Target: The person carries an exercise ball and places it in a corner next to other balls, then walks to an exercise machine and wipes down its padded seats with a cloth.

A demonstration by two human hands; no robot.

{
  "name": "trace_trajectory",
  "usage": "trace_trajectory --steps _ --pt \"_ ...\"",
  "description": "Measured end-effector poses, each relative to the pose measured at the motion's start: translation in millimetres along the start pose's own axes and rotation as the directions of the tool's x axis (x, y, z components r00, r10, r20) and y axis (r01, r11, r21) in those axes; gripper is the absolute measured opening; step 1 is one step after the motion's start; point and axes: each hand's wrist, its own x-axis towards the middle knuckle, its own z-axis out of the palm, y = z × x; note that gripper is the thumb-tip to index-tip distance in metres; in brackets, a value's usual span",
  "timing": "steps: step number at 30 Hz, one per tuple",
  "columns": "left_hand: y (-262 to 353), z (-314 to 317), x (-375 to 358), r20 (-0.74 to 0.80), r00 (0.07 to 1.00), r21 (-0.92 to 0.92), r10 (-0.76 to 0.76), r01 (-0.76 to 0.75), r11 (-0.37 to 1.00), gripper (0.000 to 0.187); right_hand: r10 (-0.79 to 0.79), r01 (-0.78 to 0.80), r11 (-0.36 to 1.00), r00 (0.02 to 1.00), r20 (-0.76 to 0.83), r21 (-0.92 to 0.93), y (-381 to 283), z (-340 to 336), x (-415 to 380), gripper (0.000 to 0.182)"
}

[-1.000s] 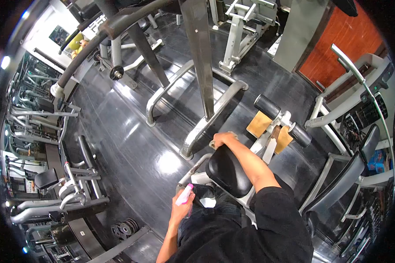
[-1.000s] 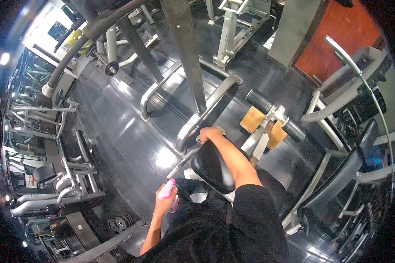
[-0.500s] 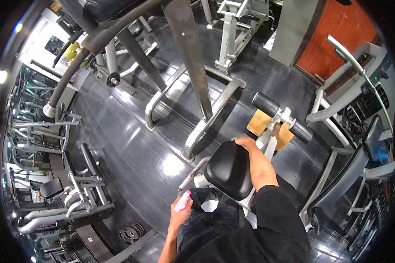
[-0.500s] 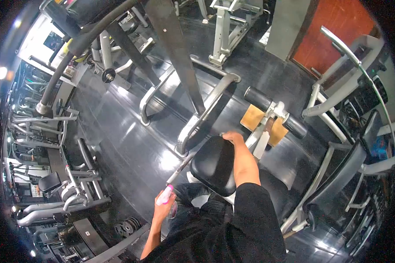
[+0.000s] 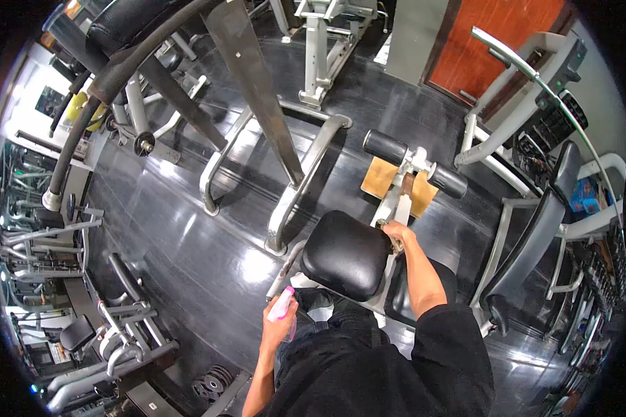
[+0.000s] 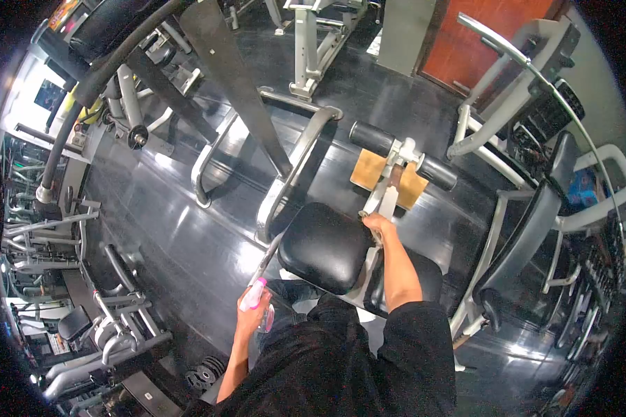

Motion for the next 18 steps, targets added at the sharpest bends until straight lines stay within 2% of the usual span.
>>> trace_trajectory --steps 1,2,3,5,7,9,11,13,14,17,18 --pt "1.6 0.5 1.6 0.015 1.0 0.019 0.007 -0.007 1.0 0.009 0.028 -0.028 1.0 0.998 -0.048 -0.005 3.6 2.8 -4.1 0.044" --pt "2.3 0.3 2.3 0.032 0.999 0.039 0.014 -0.016 0.999 0.009 -0.021 0.018 1.0 0.99 -0.142 -0.021 16.0 10.6 1.9 0.041" --pt "-1.3 -0.4 4.5 0.042 0.999 0.039 0.018 -0.019 0.999 0.009 -0.015 0.013 1.0 0.989 -0.149 -0.015 20.3 14.6 -7.2 0.041" --pt "-12.5 -1.4 9.4 0.063 0.992 0.028 0.112 -0.114 0.993 0.008 -0.109 0.116 0.993 0.946 -0.305 0.006 26.5 22.5 -24.7 0.039" --pt "-12.0 -1.2 9.6 0.076 0.992 0.013 0.098 -0.099 0.995 0.008 0.142 -0.086 0.978 0.941 -0.309 0.189 18.7 27.9 -43.8 0.036" --pt "-11.6 0.7 9.8 0.087 0.993 -0.001 0.082 -0.083 0.997 0.008 0.079 -0.033 0.994 0.874 -0.479 0.104 18.2 39.5 -58.4 0.036" --pt "-10.7 1.3 10.1 0.118 0.991 -0.017 0.058 -0.056 0.998 0.007 0.131 -0.075 0.987 0.881 -0.454 0.139 20.9 44.3 -63.7 0.038" --pt "-10.0 2.4 10.8 0.138 0.989 -0.029 0.054 -0.05 0.998 0.008 0.065 -0.012 0.991 0.911 -0.406 0.133 21.6 47.8 -75.4 0.039" --pt "-9.4 3.6 11.6 0.148 0.988 -0.043 0.049 -0.043 0.998 0.008 0.127 -0.021 0.956 0.927 -0.352 0.291 26.3 52.9 -70.1 0.041" --pt "-5.3 5.2 10.9 0.191 0.98 -0.081 0.058 -0.044 0.996 0.008 0.173 0.077 0.852 0.892 -0.417 0.517 35.0 77.7 -64.6 0.042" --pt "-2.8 5.7 10.8 0.199 0.978 -0.082 0.063 -0.048 0.995 0.008 0.165 0.164 0.824 0.846 -0.507 0.543 31.1 86.2 -75.9 0.045"
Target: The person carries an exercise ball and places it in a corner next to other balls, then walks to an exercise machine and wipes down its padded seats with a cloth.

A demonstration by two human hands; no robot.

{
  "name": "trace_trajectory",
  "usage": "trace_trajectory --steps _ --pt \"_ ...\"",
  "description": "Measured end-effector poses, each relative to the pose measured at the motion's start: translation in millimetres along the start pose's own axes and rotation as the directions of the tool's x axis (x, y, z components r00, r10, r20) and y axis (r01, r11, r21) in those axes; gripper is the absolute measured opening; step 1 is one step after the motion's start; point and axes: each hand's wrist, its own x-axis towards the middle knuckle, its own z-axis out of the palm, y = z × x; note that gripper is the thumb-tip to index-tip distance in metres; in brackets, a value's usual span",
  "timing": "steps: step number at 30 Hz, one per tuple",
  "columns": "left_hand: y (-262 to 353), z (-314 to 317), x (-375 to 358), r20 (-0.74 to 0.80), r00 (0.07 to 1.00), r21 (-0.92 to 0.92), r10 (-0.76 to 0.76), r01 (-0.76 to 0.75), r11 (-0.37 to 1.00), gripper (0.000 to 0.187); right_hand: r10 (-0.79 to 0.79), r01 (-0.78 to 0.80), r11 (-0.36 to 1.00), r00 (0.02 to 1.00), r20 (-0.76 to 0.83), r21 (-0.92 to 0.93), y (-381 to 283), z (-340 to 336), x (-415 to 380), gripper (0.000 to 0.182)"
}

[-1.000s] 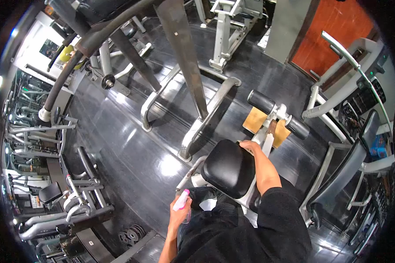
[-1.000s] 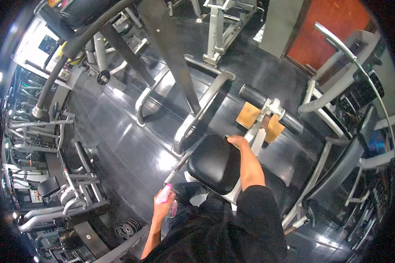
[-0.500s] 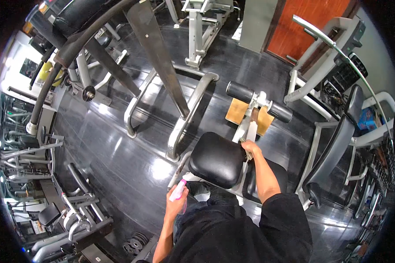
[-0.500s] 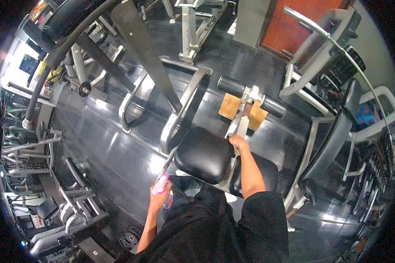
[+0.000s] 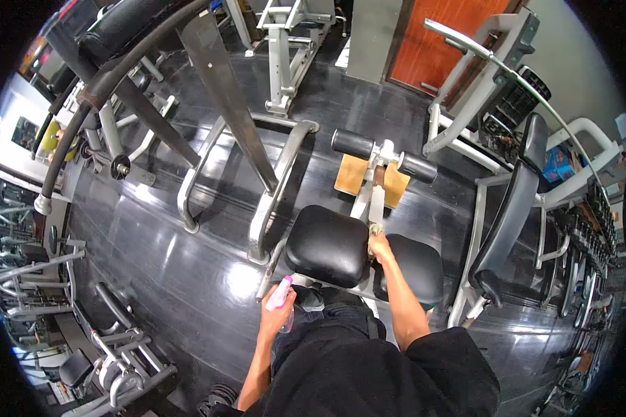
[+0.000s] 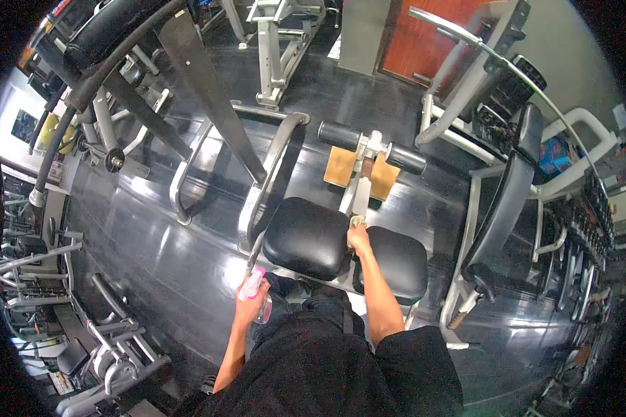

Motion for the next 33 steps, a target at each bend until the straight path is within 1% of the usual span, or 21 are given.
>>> trace_trajectory --steps 1,3,4,5,8,9,11,12,13,15,17,19,20,21,24,25,27,29,30,31,33 --pt "2.9 1.0 0.7 0.009 1.0 0.018 0.016 -0.016 1.0 0.008 0.007 -0.004 0.994 1.0 -0.028 0.105 4.1 4.2 -5.0 0.04" --pt "3.5 2.2 2.1 0.026 0.999 0.035 0.035 -0.036 0.999 0.008 0.022 -0.043 0.953 0.997 0.074 0.298 8.1 4.7 -12.3 0.03" --pt "1.2 2.4 3.6 0.031 0.999 0.026 0.036 -0.037 0.999 0.008 0.017 -0.03 0.939 0.999 0.039 0.342 9.7 6.3 -18.7 0.023" --pt "0.1 2.5 4.5 0.037 0.999 0.018 0.037 -0.038 0.999 0.008 0.016 -0.039 0.928 0.998 0.067 0.371 11.4 5.6 -24.4 0.023" --pt "3.3 4.5 4.8 0.059 0.996 0.021 0.061 -0.062 0.998 0.008 0.123 -0.133 0.954 0.991 0.054 0.267 -5.0 -0.8 -60.1 0.022" --pt "1.9 4.9 5.5 0.067 0.996 0.02 0.065 -0.066 0.998 0.008 0.033 -0.024 0.99 0.998 -0.062 0.138 41.3 21.2 -29.0 0.029" --pt "-1.7 4.7 8.0 0.075 0.995 0.04 0.062 -0.065 0.997 0.008 -0.064 0.068 0.997 0.991 -0.121 0.032 44.6 21.5 -50.2 0.037" --pt "-0.2 5.1 8.5 0.084 0.994 0.04 0.065 -0.068 0.997 0.008 0.05 -0.049 0.998 0.999 -0.02 0.034 17.2 4.0 -79.9 0.041" --pt "2.0 6.0 8.5 0.09 0.994 0.037 0.062 -0.065 0.997 0.008 0.125 -0.132 0.982 0.99 0.059 0.136 10.9 -1.3 -90.8 0.042" --pt "-0.6 7.2 10.9 0.098 0.993 0.031 0.06 -0.063 0.998 0.008 0.037 -0.037 0.999 0.999 -0.003 0.022 16.8 -1.9 -103.9 0.04" --pt "-11.0 4.8 14.7 0.138 0.989 0.036 0.052 -0.058 0.998 0.012 -0.004 0.004 1.0 1.0 -0.011 0.026 35.2 -1.8 -103.3 0.034" --pt "-8.1 7.3 14.1 0.116 0.991 0.018 0.072 -0.075 0.997 0.01 -0.02 -0.017 0.987 0.973 0.23 0.159 40.9 -12.2 -114.3 0.027" --pt "-6.3 8.5 13.1 0.097 0.991 -0.002 0.09 -0.091 0.996 0.009 0.037 -0.16 0.935 0.931 0.362 0.317 47.3 -16.7 -119.2 0.023" --pt "-4.2 8.5 12.1 0.091 0.992 -0.003 0.088 -0.088 0.996 0.009 0.038 -0.161 0.936 0.93 0.367 0.312 38.6 -24.6 -126.7 0.023" --pt "-2.4 5.9 8.6 0.051 0.992 -0.001 0.118 -0.118 0.993 0.008 -0.086 0.038 0.945 0.987 0.135 0.325 4.3 -51.0 -142.0 0.024" --pt "-3.6 4.6 8.6 0.034 0.993 -0.004 0.112 -0.112 0.994 0.008 -0.181 0.16 0.936 0.983 0.037 0.314 11.1 -50.0 -123.7 0.029" --pt "-8.9 1.0 10.0 0.016 0.994 -0.005 0.109 -0.109 0.994 0.008 -0.291 0.31 0.932 0.949 -0.121 0.188 -9.5 -52.8 -115.0 0.038" --pt "-17.1 -5.2 10.5 0.053 0.994 0.043 0.097 -0.099 0.994 0.014 -0.273 0.288 0.927 0.957 -0.093 0.24 -2.5 -35.3 -83.1 0.042" --pt "-15.6 -5.9 8.9 0.05 0.994 0.044 0.098 -0.1 0.994 0.014 -0.263 0.287 0.936 0.955 -0.138 0.203 9.1 -17.4 -62.1 0.045" --pt "-12.7 -6.3 6.6 0.046 0.994 0.026 0.095 -0.096 0.995 0.014 -0.256 0.267 0.957 0.961 -0.105 0.114 5.9 -8.8 -55.7 0.05" --pt "-12.1 -9.9 4.0 0.033 0.995 0.008 0.095 -0.095 0.995 0.014 -0.178 0.18 0.984 0.97 -0.165 -0.001 4.8 14.3 -29.6 0.053"
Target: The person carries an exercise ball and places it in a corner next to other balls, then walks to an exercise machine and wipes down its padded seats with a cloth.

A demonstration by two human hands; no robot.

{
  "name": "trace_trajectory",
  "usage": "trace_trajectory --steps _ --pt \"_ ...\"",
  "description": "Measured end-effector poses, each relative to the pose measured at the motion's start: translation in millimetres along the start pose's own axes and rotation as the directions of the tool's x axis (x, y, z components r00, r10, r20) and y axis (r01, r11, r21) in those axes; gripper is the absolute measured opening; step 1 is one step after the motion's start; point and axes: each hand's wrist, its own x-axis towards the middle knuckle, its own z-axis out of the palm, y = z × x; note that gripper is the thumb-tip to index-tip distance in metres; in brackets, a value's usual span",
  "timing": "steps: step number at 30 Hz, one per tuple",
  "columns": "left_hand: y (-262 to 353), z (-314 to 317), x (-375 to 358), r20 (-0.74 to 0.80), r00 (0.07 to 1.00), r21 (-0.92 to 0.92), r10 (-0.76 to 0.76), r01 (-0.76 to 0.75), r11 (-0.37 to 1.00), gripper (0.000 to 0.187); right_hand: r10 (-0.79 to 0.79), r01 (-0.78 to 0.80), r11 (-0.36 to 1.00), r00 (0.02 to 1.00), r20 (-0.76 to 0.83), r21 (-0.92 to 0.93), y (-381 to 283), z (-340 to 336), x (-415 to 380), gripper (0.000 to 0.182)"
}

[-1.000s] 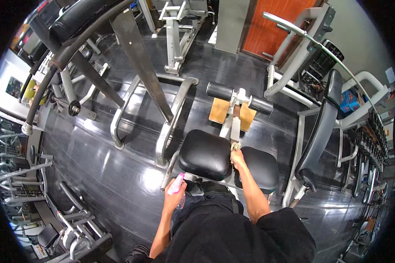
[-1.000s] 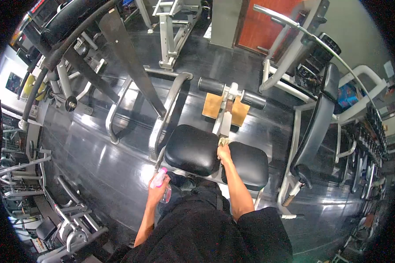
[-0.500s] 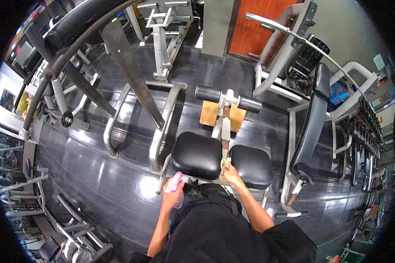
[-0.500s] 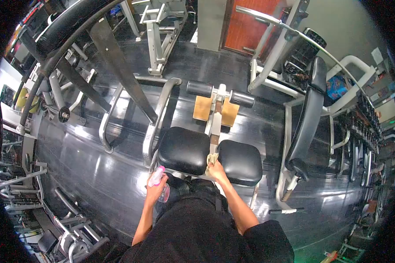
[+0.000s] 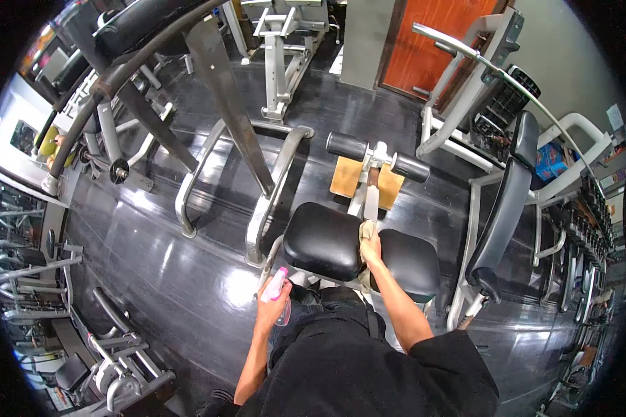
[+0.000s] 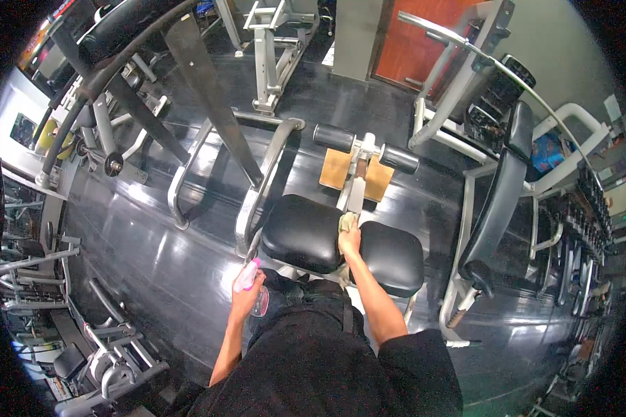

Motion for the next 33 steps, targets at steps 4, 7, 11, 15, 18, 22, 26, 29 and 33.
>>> trace_trajectory --steps 4,7,11,15,18,22,26,29,33 --pt "-3.4 -9.9 -9.3 -0.038 0.999 0.055 0.006 -0.004 0.998 0.014 0.161 -0.132 0.965 0.98 -0.114 0.226 -3.6 19.3 27.4 0.053" --pt "-8.6 -14.7 -17.3 -0.065 0.998 0.048 -0.001 0.004 0.999 0.014 0.128 -0.119 0.987 0.989 -0.079 0.108 -8.6 14.5 23.6 0.053" --pt "-11.7 -12.8 -23.8 -0.119 0.992 -0.047 -0.03 0.024 0.999 0.009 -0.229 0.223 0.966 0.973 -0.039 -0.13 -17.4 -10.7 -28.9 0.055" --pt "-16.1 -9.0 -22.8 -0.139 0.988 -0.109 -0.069 0.054 0.993 0.009 -0.452 0.45 0.891 0.891 -0.027 -0.063 -29.7 -30.2 -89.5 0.059" --pt "-12.2 -5.7 -21.5 -0.153 0.987 -0.034 -0.045 0.04 0.999 0.008 -0.31 0.31 0.95 0.95 0.028 -0.015 -31.5 -33.3 -92.9 0.061" --pt "-8.9 -3.6 -16.5 -0.136 0.991 -0.044 -0.016 0.01 0.999 0.009 -0.289 0.289 0.956 0.957 0.018 -0.054 -31.1 -22.9 -48.3 0.063" --pt "-4.6 -3.4 -16.7 -0.128 0.992 -0.021 0.001 -0.004 1.0 0.009 -0.113 0.113 0.991 0.994 0.0 -0.073 -29.0 -8.7 4.2 0.057" --pt "-6.7 -7.5 -19.9 -0.142 0.99 -0.03 -0.028 0.024 0.999 0.009 -0.202 0.217 0.969 0.971 0.131 -0.116 -29.2 -1.6 35.7 0.053" --pt "-2.9 -13.8 -29.0 -0.174 0.984 0.033 -0.03 0.036 0.999 0.009 -0.408 0.522 0.827 0.812 0.417 -0.209 -49.9 27.6 75.6 0.053"
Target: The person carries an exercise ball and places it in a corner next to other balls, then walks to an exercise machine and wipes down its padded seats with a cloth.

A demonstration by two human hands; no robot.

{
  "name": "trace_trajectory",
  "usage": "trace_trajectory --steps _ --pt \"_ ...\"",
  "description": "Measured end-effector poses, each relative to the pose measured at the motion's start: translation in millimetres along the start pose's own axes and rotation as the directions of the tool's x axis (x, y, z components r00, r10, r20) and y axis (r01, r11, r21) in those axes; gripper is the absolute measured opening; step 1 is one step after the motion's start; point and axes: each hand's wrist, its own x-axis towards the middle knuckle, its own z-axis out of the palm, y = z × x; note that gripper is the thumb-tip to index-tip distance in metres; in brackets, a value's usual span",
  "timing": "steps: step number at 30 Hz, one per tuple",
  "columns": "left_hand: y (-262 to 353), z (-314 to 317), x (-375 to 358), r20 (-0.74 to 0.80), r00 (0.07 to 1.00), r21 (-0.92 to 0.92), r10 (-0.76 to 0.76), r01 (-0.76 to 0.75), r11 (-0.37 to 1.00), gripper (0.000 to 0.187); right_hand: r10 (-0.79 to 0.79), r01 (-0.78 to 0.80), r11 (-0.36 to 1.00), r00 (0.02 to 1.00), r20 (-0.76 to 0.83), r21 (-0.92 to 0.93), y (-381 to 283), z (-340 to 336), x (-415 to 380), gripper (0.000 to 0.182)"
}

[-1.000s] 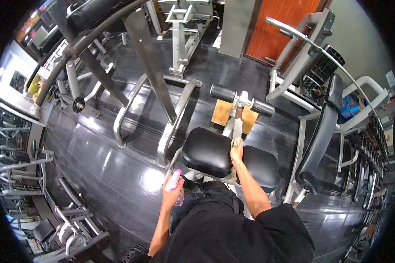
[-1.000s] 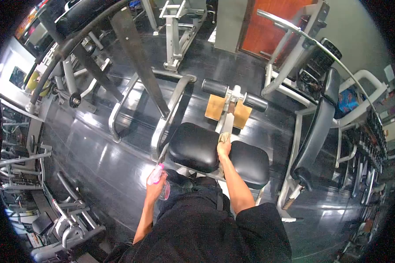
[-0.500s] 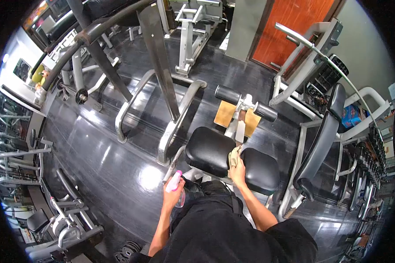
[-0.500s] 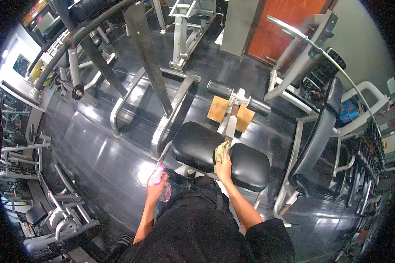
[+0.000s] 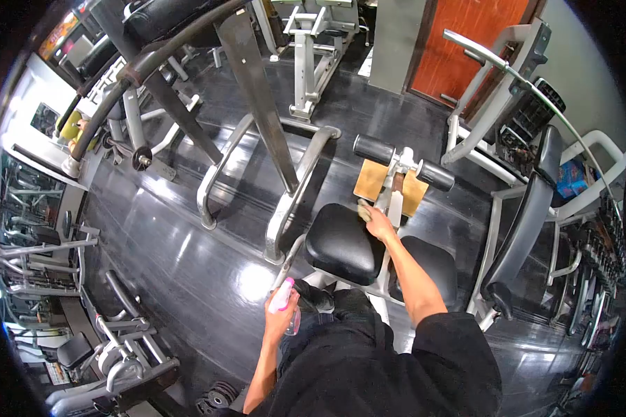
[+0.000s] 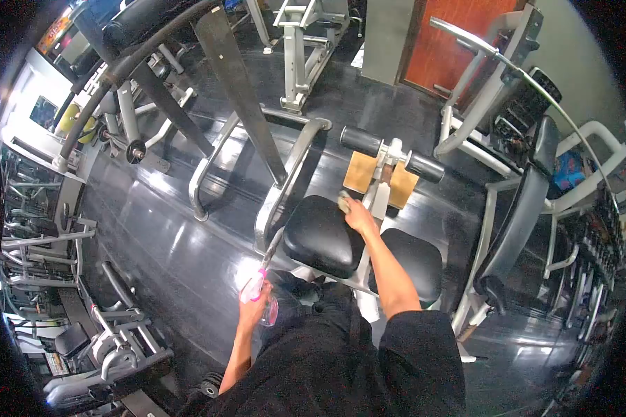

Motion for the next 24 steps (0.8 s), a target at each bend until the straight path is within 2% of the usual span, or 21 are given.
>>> trace_trajectory --steps 1,3,5,7,9,11,12,15,16,19,21,24 --pt "1.0 -2.1 -2.4 -0.008 1.0 0.007 -0.001 0.001 1.0 0.009 -0.04 0.042 0.999 0.995 0.09 -0.018 -24.3 -0.2 9.3 0.053" --pt "2.8 -4.4 -6.1 -0.034 0.998 0.009 -0.051 0.051 0.999 0.009 -0.087 0.101 0.989 0.989 0.12 -0.109 -52.2 24.3 33.9 0.054" --pt "-4.2 -7.9 -7.6 -0.035 0.999 0.044 -0.027 0.028 0.999 0.012 -0.094 0.116 0.988 0.974 0.205 -0.1 -92.9 32.8 43.4 0.055" --pt "-1.0 -6.5 -5.6 -0.024 1.0 0.081 -0.005 0.006 0.997 0.015 -0.203 0.231 0.965 0.956 0.211 -0.121 -104.2 56.5 56.2 0.054" --pt "7.1 -1.4 -6.6 -0.034 0.999 0.056 -0.02 0.022 0.998 0.014 -0.211 0.254 0.956 0.943 0.257 -0.146 -104.4 54.5 57.0 0.054" --pt "7.9 4.3 -3.6 -0.03 0.999 0.041 -0.045 0.046 0.998 0.013 -0.284 0.3 0.954 0.92 0.269 -0.02 -98.7 39.2 49.3 0.051" --pt "8.0 6.8 -2.3 -0.038 0.997 0.023 -0.065 0.066 0.998 0.012 -0.289 0.295 0.955 0.923 0.253 0.014 -90.2 31.5 44.2 0.054" --pt "12.3 12.0 0.7 -0.03 0.996 -0.02 -0.079 0.078 0.997 0.013 -0.21 0.223 0.969 0.969 0.127 -0.102 -57.9 -4.8 5.6 0.056" --pt "11.1 12.6 1.4 -0.03 0.996 -0.024 -0.082 0.081 0.996 0.013 -0.175 0.179 0.98 0.983 0.056 -0.08 -25.5 -3.4 -5.5 0.056" --pt "4.8 15.9 4.9 -0.019 0.995 -0.073 -0.1 0.098 0.992 0.012 -0.007 0.007 1.0 1.0 -0.013 0.02 5.3 -35.5 -58.5 0.059" --pt "1.2 18.6 7.3 -0.024 0.998 -0.003 -0.055 0.055 0.998 0.011 -0.088 0.103 0.989 0.986 -0.141 0.104 20.6 -29.2 -76.5 0.059" --pt "-1.5 21.6 9.9 0.007 0.997 -0.021 -0.078 0.078 0.997 0.01 -0.055 0.062 0.996 0.992 -0.11 0.057 7.2 -28.5 -68.9 0.06"
